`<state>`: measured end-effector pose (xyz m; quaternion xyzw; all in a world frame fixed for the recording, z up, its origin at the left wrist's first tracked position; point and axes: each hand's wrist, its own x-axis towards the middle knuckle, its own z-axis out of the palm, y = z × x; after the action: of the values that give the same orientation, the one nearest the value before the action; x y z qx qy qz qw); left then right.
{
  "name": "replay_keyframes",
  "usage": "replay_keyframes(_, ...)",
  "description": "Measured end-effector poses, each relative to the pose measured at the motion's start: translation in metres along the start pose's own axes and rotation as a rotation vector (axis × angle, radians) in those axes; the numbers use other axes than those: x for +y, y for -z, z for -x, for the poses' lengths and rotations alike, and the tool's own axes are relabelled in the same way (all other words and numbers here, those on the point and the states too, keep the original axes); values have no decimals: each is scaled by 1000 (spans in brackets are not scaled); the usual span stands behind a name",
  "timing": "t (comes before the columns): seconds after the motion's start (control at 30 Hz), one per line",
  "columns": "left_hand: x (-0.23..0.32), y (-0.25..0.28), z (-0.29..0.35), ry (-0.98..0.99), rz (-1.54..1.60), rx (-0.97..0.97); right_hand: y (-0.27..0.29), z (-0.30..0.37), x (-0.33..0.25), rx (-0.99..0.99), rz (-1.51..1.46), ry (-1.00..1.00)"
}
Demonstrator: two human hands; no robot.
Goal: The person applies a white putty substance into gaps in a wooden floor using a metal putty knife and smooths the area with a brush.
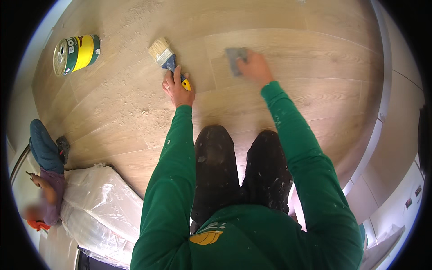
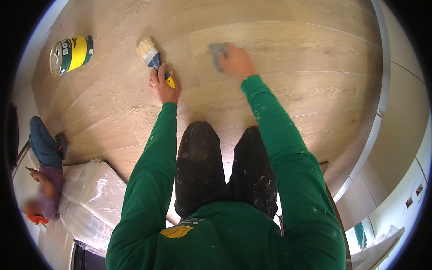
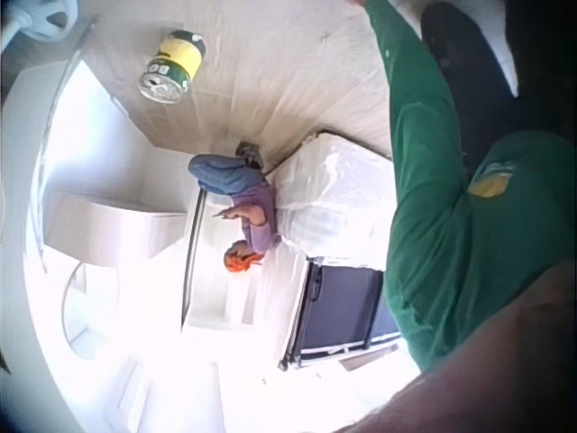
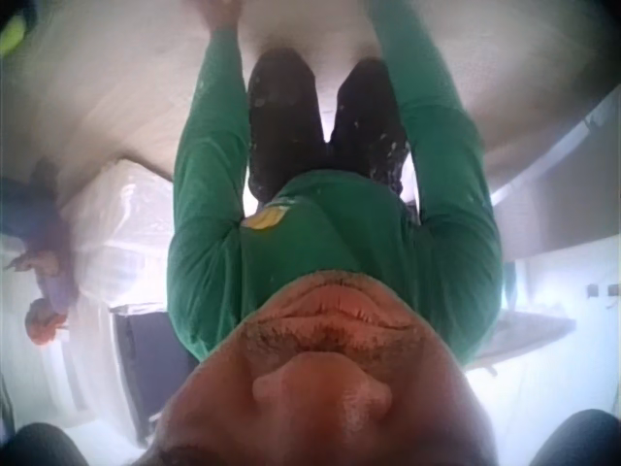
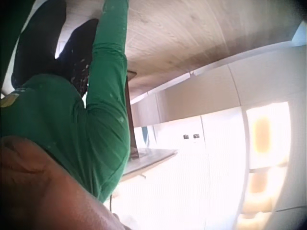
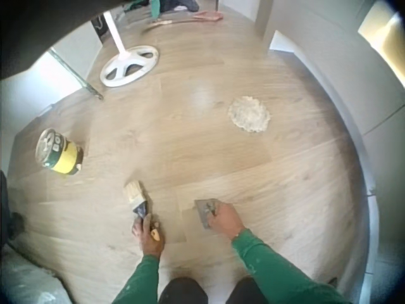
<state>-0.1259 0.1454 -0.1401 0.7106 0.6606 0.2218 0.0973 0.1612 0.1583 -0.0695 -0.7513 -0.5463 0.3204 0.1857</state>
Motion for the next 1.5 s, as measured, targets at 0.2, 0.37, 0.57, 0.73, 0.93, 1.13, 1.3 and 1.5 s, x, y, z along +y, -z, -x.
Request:
replay_keyframes(0.2,-3,0,3,27,-71,-29,21,10,11,117,-145,-188)
replay_keyframes(0.37,0,-1,-1,55,-39,-46,-7,15,0,122,60,-49)
replay_keyframes(0.57,3,0,-1,50,-31,-48,-29,17,-9,118,-206,-76)
replay_keyframes(0.73,-3,4,-3,48,-31,-50,-47,16,-67,11,-245,-149)
replay_keyframes(0.93,1,6,-4,62,-27,-79,-101,43,-93,258,-338,-192)
replay_keyframes(1.13,-1,7,-3,54,-43,-76,-112,45,-100,278,-365,-244)
replay_keyframes(1.3,-3,6,-1,43,-16,-57,-110,24,-114,284,-344,-277)
replay_keyframes(1.5,2,9,-4,59,-7,-88,-108,20,-108,282,-219,-196)
